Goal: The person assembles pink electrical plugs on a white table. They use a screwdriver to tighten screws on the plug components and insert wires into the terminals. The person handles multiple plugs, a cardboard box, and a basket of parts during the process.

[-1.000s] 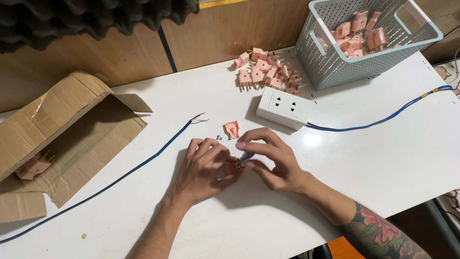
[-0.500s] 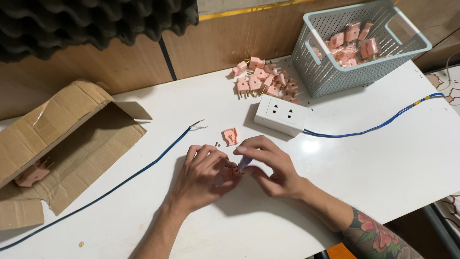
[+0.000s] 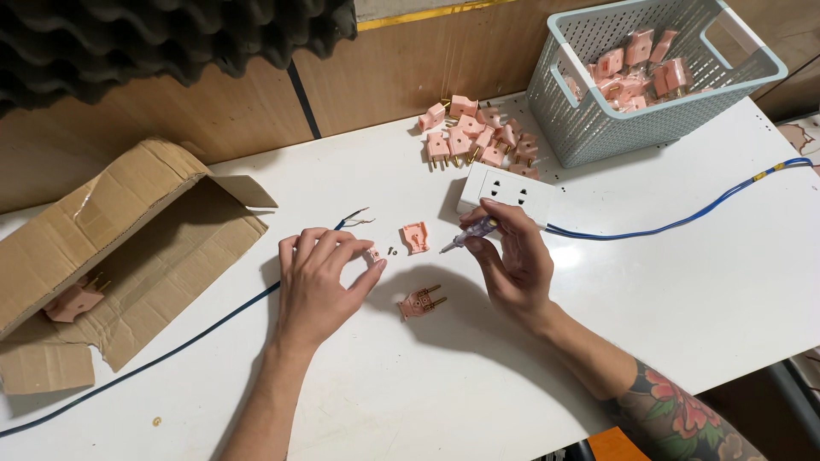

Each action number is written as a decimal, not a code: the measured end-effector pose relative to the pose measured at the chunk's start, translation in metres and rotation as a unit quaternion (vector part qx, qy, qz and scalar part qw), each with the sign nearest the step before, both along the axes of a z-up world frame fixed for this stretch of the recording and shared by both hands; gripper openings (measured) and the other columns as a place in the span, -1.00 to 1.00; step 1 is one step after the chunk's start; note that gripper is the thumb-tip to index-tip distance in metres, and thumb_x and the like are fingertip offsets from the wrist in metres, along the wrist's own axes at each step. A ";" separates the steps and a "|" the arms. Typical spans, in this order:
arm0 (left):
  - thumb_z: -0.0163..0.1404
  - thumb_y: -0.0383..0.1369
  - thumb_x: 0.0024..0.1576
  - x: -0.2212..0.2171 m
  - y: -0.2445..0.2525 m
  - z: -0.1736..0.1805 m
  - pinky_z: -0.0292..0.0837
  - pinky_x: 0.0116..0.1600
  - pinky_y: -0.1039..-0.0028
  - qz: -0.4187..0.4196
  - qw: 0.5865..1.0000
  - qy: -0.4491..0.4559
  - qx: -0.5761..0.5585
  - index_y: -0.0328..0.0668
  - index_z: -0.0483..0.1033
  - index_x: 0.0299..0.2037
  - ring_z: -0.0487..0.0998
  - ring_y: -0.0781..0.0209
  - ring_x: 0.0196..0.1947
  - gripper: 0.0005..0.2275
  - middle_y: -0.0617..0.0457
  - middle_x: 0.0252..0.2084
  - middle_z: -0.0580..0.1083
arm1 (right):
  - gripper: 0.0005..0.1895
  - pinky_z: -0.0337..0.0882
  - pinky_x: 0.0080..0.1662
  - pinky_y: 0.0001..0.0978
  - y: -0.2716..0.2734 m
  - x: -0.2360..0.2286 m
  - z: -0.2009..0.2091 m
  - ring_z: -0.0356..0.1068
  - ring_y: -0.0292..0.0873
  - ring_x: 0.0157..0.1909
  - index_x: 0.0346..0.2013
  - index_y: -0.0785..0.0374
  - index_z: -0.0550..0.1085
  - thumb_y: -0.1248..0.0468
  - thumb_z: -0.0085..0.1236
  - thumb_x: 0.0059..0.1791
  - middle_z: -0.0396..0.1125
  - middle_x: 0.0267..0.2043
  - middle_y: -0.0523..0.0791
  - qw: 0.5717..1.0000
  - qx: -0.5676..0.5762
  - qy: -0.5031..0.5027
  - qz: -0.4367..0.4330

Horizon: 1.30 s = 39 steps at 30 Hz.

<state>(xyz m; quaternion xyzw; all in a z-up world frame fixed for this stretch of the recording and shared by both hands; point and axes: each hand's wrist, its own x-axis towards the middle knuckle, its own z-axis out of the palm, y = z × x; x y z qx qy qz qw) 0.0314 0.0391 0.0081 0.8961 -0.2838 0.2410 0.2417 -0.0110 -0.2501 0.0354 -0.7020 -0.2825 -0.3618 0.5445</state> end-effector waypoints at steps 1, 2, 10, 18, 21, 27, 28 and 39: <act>0.30 0.07 0.26 -0.001 -0.002 0.001 0.33 0.24 0.12 0.006 1.000 -0.006 0.007 0.20 0.75 -0.01 0.55 0.21 0.07 -0.72 0.30 -0.15 0.56 | -0.46 0.56 0.22 -0.04 0.001 0.000 -0.001 0.54 0.04 0.17 0.47 0.60 0.30 0.64 0.11 0.17 0.46 0.08 0.15 1.000 0.000 0.005 0.006; 0.30 0.03 0.28 -0.002 -0.003 0.002 0.33 0.22 0.12 0.014 1.000 -0.012 0.015 0.18 0.77 0.00 0.54 0.20 0.07 -0.74 0.27 -0.14 0.56 | -0.45 0.58 0.20 -0.03 0.002 0.000 -0.002 0.55 0.06 0.14 0.46 0.60 0.31 0.63 0.13 0.16 0.46 0.07 0.16 1.000 0.000 0.011 0.013; 0.28 0.01 0.31 -0.001 -0.002 -0.005 0.34 0.20 0.16 0.000 1.000 -0.010 0.013 0.14 0.79 0.12 0.55 0.17 0.10 -0.69 0.23 -0.06 0.61 | -0.44 0.63 0.14 0.01 0.002 -0.003 -0.015 0.62 0.12 0.06 0.37 0.63 0.39 0.63 0.28 0.07 0.48 0.01 0.18 0.998 0.004 0.042 0.056; 0.27 -0.04 0.34 -0.002 -0.005 0.003 0.34 0.23 0.14 -0.026 0.999 -0.044 0.018 0.17 0.74 0.20 0.55 0.14 0.12 -0.70 0.21 -0.03 0.59 | -0.46 0.65 0.15 0.01 0.008 -0.008 -0.016 0.67 0.12 0.08 0.31 0.61 0.45 0.62 0.35 0.03 0.49 -0.02 0.14 0.996 0.000 0.054 0.076; 0.26 -0.03 0.33 -0.007 -0.009 0.004 0.34 0.25 0.15 -0.047 0.999 -0.026 0.005 0.18 0.73 0.21 0.55 0.14 0.12 -0.69 0.22 -0.03 0.59 | -0.45 0.66 0.14 0.01 0.008 -0.010 -0.014 0.68 0.11 0.07 0.31 0.59 0.46 0.62 0.37 0.02 0.50 -0.02 0.12 0.995 0.001 0.063 0.078; 0.39 0.15 0.10 -0.026 -0.030 0.025 0.29 0.30 0.09 -0.139 0.987 0.076 -0.023 0.18 0.74 -0.02 0.56 0.12 0.09 -0.60 0.22 -0.13 0.59 | -0.52 0.65 0.12 -0.02 0.016 -0.012 -0.008 0.67 0.08 0.06 0.27 0.57 0.50 0.58 0.37 0.04 0.54 -0.01 0.11 0.995 -0.002 0.060 0.084; 0.38 0.15 0.11 -0.028 -0.030 0.025 0.28 0.31 0.08 -0.143 0.987 0.077 -0.010 0.19 0.73 -0.05 0.56 0.12 0.09 -0.62 0.22 -0.13 0.59 | -0.51 0.65 0.11 -0.02 0.016 -0.013 -0.008 0.67 0.09 0.06 0.27 0.56 0.51 0.58 0.37 0.04 0.54 0.00 0.11 0.994 -0.003 0.064 0.087; 0.35 0.18 0.14 -0.025 -0.028 0.019 0.27 0.33 0.07 -0.147 0.984 0.097 0.017 0.23 0.73 -0.19 0.53 0.17 0.13 -0.66 0.27 -0.15 0.56 | -0.49 0.64 0.08 0.02 0.020 -0.019 0.009 0.64 0.09 0.04 0.44 0.54 0.42 0.59 0.11 0.16 0.55 0.03 0.15 0.989 -0.037 0.079 0.116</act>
